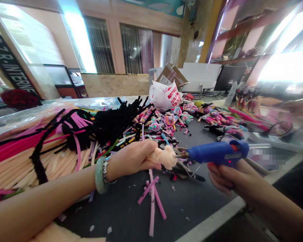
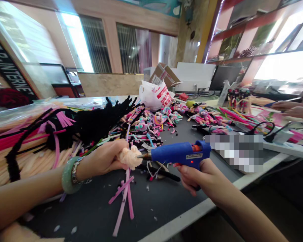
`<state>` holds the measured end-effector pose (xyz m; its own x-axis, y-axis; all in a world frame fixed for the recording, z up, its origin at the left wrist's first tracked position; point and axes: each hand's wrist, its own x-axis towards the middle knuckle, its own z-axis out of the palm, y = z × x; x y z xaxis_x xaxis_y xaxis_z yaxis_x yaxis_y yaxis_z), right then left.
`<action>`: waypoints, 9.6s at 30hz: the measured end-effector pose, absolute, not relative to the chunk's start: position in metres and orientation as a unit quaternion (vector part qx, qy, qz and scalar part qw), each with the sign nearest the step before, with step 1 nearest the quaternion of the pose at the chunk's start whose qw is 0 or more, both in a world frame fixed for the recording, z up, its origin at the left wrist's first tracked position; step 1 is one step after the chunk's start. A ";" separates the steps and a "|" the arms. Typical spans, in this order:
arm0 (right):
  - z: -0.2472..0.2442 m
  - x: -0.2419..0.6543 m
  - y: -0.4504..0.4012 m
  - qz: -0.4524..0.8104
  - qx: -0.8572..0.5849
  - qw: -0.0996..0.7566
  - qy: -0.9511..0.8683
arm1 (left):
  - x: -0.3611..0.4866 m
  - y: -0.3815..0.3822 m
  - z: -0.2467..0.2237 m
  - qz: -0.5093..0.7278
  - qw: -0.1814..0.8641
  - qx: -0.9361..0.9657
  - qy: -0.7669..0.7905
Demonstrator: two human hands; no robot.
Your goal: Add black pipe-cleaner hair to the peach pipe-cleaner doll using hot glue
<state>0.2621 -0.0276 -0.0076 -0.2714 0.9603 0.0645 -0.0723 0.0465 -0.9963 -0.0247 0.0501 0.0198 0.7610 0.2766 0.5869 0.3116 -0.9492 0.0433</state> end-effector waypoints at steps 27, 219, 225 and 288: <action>-0.014 0.270 -0.026 0.614 -0.339 0.411 -0.582 | -0.025 0.053 0.017 -0.302 0.057 -0.945 -0.109; -0.002 0.273 -0.021 0.573 -0.471 0.344 -0.576 | -0.033 0.068 0.024 -0.118 0.072 -0.980 -0.141; -0.002 0.270 -0.024 0.602 -0.430 0.388 -0.550 | -0.034 0.067 0.028 -0.130 0.031 -0.982 -0.137; -0.003 0.248 -0.032 0.640 -0.382 0.403 -0.531 | -0.022 0.057 0.016 -0.245 -0.174 -0.934 -0.194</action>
<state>0.2481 -0.0317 -0.0035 -0.3831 0.9218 -0.0593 -0.1104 -0.1095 -0.9878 -0.0221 0.0574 0.0158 0.8053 0.4468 0.3897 0.2762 -0.8644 0.4202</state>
